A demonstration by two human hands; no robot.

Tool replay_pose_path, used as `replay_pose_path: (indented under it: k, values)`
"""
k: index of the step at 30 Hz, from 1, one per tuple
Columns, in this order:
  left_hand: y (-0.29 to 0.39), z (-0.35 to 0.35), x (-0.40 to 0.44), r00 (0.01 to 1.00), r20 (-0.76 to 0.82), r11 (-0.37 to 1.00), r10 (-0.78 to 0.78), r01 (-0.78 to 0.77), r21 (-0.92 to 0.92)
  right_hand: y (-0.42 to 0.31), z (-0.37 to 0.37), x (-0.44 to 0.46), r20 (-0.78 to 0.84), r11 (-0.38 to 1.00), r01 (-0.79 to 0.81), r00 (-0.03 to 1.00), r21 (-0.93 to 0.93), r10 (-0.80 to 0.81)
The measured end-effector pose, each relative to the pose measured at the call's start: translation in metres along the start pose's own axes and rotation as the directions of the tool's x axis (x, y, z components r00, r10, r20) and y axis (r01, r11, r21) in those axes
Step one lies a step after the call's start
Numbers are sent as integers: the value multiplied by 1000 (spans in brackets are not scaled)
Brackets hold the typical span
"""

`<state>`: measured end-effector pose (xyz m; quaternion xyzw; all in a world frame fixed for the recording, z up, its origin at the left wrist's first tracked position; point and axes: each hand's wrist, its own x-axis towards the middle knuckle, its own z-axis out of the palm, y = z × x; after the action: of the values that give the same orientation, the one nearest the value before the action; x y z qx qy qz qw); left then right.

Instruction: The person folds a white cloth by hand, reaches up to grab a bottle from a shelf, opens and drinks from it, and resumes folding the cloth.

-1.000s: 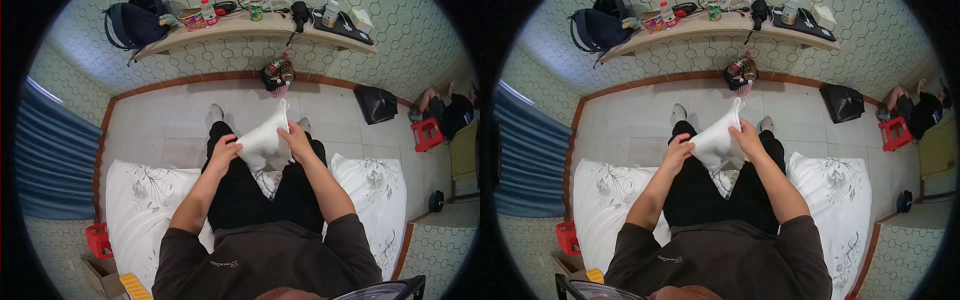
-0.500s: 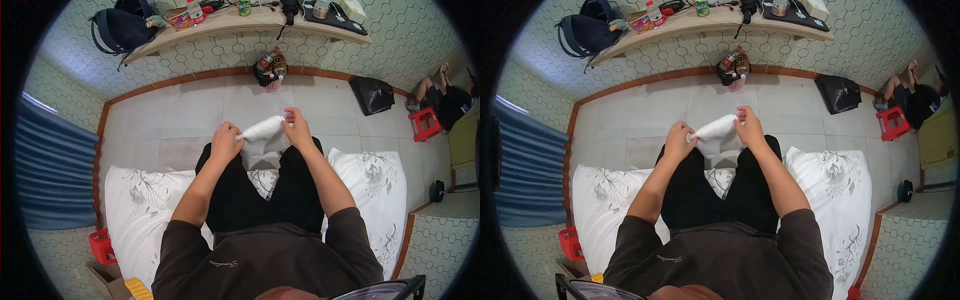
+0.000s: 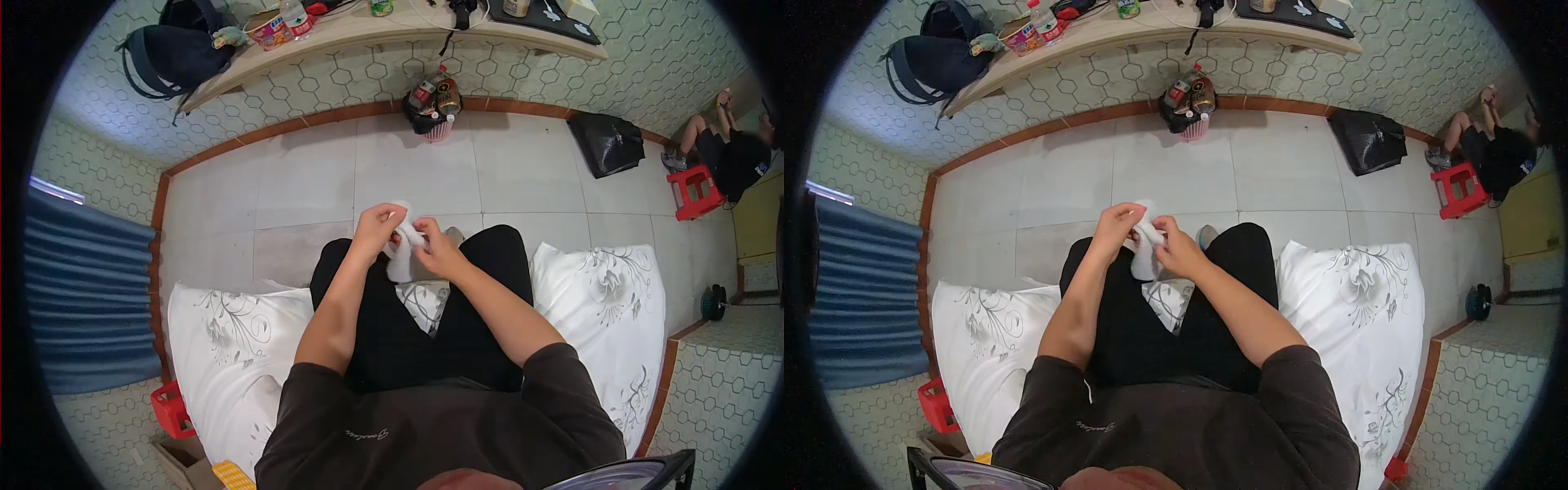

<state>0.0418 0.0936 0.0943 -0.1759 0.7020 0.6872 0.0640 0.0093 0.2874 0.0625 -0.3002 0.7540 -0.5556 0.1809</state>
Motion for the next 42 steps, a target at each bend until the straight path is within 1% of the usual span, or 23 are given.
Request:
replay_pose_path:
  k: [1, 2, 3, 5, 7, 9, 13, 17, 18, 22, 23, 25, 27, 28, 29, 30, 31, 33, 37, 38, 40, 42]
  values:
    - [-4, 0, -2, 1000, 9, 982, 1, 0, -188, 5, -1, 4, -38, 1000, -20, 999, -12, 19]
    - [-8, 1, -3, 1000, 15, 929, 2, 4, -370, 10, -2, 6, -72, 999, -40, 997, -23, 38]
    - [-11, 3, -3, 1000, 13, 928, 4, 1, -373, 11, -3, 8, -69, 999, -38, 997, -26, 36]
    - [-17, 6, -5, 999, -23, 916, 46, -52, -399, 12, -4, 10, -121, 976, 71, 988, -204, -98]
    - [-22, 5, -8, 994, -63, 903, 91, -109, -416, 13, -2, 14, -151, 911, 172, 958, -376, -243]
    - [-21, 2, -8, 994, -68, 910, 83, -103, -401, 12, 2, 16, -165, 930, 127, 967, -346, -193]
    - [-25, 5, -5, 997, -69, 926, 33, -56, -373, 5, 7, 15, -191, 916, 161, 951, -368, -244]
    - [-40, -3, 3, 996, -67, 920, 59, -80, -385, -1, 6, 15, -99, 901, 91, 984, -423, -145]
    - [-40, -3, 2, 996, -69, 919, 61, -83, -386, 0, 5, 15, -97, 900, 94, 984, -425, -148]
    - [-39, -3, -1, 999, -22, 921, 40, -45, -387, 8, 4, 15, -29, 910, -8, 1000, -415, -5]
    - [-41, -3, -1, 999, -22, 921, 40, -45, -388, 10, 4, 14, -29, 910, -7, 1000, -415, -5]
    - [-50, -1, 5, 985, -75, 955, 154, -168, -244, 15, 5, 14, -69, 920, -8, 997, -392, -20]
    - [-53, 1, 9, 956, -110, 955, 274, -284, -90, 16, 4, 14, -109, 929, -8, 993, -370, -35]
    - [-52, 1, 9, 955, -111, 954, 275, -286, -91, 15, 3, 14, -109, 929, -6, 993, -371, -37]
    - [-51, 1, 9, 909, -86, 911, 408, -399, 103, 15, 2, 13, -78, 923, 1, 996, -384, -33]
    - [-48, 1, 8, 849, -36, 819, 527, -496, 289, 13, 1, 12, -48, 918, 7, 998, -397, -29]
    - [-46, 2, 7, 780, 39, 683, 625, -570, 456, 12, 0, 12, -18, 912, 13, 1000, -410, -23]
    - [-43, 3, 5, 703, 133, 512, 698, -620, 595, 12, -1, 11, 11, 906, 18, 1000, -423, -15]
    - [-40, -3, 0, 774, 226, 635, 591, -620, 462, 16, 0, 11, 31, 924, 120, 993, -364, -117]
    - [-39, -6, -2, 774, 226, 635, 591, -619, 462, 16, -1, 12, 31, 924, 121, 993, -364, -117]
    - [-36, -15, -5, 894, 176, 775, 411, -445, 449, 10, -8, 15, 82, 930, 102, 994, -354, -78]
    - [-35, -23, -8, 970, 133, 873, 205, -243, 424, 6, -14, 17, 133, 935, 80, 990, -344, -36]
